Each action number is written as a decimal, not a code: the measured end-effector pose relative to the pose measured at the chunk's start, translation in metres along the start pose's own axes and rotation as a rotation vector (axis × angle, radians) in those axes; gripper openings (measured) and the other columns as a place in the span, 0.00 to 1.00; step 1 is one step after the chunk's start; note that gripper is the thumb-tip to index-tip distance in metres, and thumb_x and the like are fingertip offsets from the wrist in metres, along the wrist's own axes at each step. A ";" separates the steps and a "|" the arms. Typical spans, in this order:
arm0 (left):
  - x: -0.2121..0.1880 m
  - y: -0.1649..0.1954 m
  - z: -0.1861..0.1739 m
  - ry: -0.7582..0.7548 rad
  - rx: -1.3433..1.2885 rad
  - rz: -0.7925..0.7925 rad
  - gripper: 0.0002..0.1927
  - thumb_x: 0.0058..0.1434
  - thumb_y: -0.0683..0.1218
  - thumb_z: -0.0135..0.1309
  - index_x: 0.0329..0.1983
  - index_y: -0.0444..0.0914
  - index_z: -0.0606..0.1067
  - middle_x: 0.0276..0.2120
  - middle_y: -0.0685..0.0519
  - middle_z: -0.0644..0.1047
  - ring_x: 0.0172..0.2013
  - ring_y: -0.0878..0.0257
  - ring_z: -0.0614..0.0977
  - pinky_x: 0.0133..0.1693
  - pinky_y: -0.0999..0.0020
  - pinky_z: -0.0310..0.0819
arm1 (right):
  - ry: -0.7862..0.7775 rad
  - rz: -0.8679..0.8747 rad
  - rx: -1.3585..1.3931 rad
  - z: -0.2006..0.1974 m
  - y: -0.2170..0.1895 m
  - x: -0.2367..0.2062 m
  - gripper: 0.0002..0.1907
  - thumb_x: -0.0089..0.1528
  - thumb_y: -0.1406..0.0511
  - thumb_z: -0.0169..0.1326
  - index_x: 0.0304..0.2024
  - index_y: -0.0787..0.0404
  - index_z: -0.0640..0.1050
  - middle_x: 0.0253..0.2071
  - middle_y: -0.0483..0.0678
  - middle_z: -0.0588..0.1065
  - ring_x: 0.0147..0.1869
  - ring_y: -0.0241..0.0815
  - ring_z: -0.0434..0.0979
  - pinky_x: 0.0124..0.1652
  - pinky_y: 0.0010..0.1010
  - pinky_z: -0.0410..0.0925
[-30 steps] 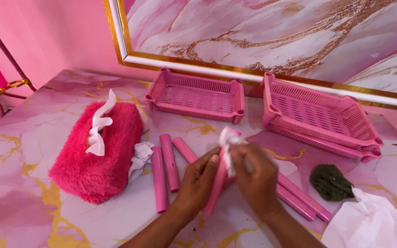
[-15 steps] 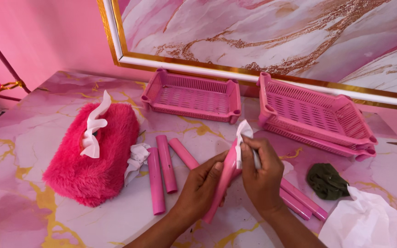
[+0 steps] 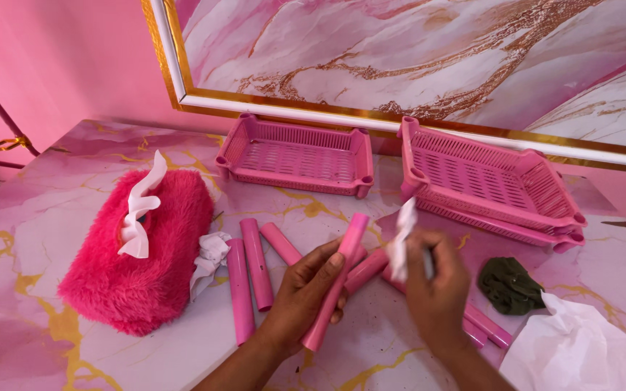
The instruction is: The person disassembles a pink three-tier plastic shelving unit on a marble-patterned countertop. They remove the vertical support poles from the baskets, then wipe each pole with a tissue. The baskets and poles remain separated on the counter at the end.
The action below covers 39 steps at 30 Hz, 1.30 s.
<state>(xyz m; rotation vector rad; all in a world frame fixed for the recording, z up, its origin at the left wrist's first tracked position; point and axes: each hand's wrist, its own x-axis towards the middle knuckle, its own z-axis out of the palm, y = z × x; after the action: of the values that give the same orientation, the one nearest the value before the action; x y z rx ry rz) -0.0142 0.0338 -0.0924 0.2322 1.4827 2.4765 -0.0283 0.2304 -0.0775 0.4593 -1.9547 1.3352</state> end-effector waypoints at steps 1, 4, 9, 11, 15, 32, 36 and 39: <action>0.003 -0.002 -0.001 0.035 -0.011 -0.006 0.25 0.70 0.54 0.48 0.67 0.41 0.71 0.26 0.56 0.75 0.22 0.69 0.75 0.22 0.73 0.71 | -0.046 -0.058 -0.027 0.004 -0.005 -0.013 0.07 0.71 0.66 0.51 0.41 0.64 0.74 0.35 0.47 0.73 0.36 0.36 0.73 0.39 0.29 0.69; 0.005 -0.011 -0.005 -0.067 0.070 0.174 0.24 0.71 0.55 0.47 0.65 0.39 0.71 0.38 0.58 0.78 0.36 0.71 0.79 0.38 0.74 0.75 | -0.228 -0.274 -0.099 0.021 -0.018 -0.039 0.05 0.66 0.66 0.55 0.42 0.62 0.78 0.33 0.49 0.76 0.34 0.39 0.79 0.35 0.29 0.72; 0.001 -0.016 -0.005 -0.098 0.095 -0.051 0.27 0.77 0.60 0.42 0.50 0.29 0.74 0.26 0.55 0.72 0.23 0.68 0.73 0.24 0.73 0.72 | -0.085 -0.151 -0.147 0.026 -0.015 -0.013 0.05 0.66 0.67 0.57 0.41 0.62 0.76 0.32 0.50 0.77 0.32 0.42 0.80 0.34 0.31 0.72; -0.003 -0.014 0.001 -0.097 0.037 -0.117 0.25 0.76 0.59 0.43 0.50 0.31 0.74 0.27 0.56 0.72 0.25 0.69 0.72 0.24 0.72 0.71 | -0.045 -0.112 -0.138 0.024 -0.013 -0.008 0.05 0.67 0.67 0.56 0.41 0.63 0.75 0.33 0.50 0.78 0.33 0.44 0.81 0.34 0.31 0.72; -0.007 -0.004 0.007 -0.119 0.023 -0.102 0.20 0.72 0.57 0.42 0.54 0.43 0.77 0.24 0.57 0.71 0.21 0.70 0.71 0.22 0.74 0.67 | -0.055 -0.221 -0.203 0.026 -0.017 -0.026 0.05 0.66 0.67 0.55 0.42 0.62 0.74 0.33 0.52 0.77 0.33 0.45 0.81 0.33 0.33 0.72; -0.008 0.006 0.007 -0.163 0.141 0.096 0.23 0.75 0.57 0.36 0.58 0.38 0.73 0.25 0.54 0.74 0.20 0.69 0.74 0.22 0.74 0.72 | -0.198 -0.336 -0.160 0.027 -0.010 -0.025 0.04 0.68 0.66 0.53 0.42 0.61 0.76 0.30 0.55 0.77 0.31 0.49 0.81 0.31 0.36 0.72; -0.010 0.006 0.009 -0.128 0.090 0.019 0.23 0.74 0.55 0.37 0.63 0.37 0.71 0.29 0.54 0.75 0.23 0.67 0.79 0.22 0.71 0.76 | -0.056 0.122 -0.093 0.008 0.009 0.011 0.06 0.69 0.64 0.52 0.41 0.62 0.74 0.26 0.47 0.75 0.26 0.34 0.75 0.27 0.29 0.68; -0.005 0.008 0.008 -0.091 0.043 0.068 0.22 0.73 0.52 0.39 0.65 0.38 0.68 0.32 0.53 0.78 0.25 0.66 0.81 0.23 0.70 0.77 | -0.013 0.241 0.173 0.002 0.004 0.013 0.07 0.71 0.64 0.50 0.41 0.61 0.74 0.30 0.41 0.75 0.29 0.26 0.67 0.27 0.23 0.62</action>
<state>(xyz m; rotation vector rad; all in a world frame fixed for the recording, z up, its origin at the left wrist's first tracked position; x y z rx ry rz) -0.0081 0.0351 -0.0815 0.4043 1.5154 2.4519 -0.0405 0.2310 -0.0710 0.3208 -1.9614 1.6659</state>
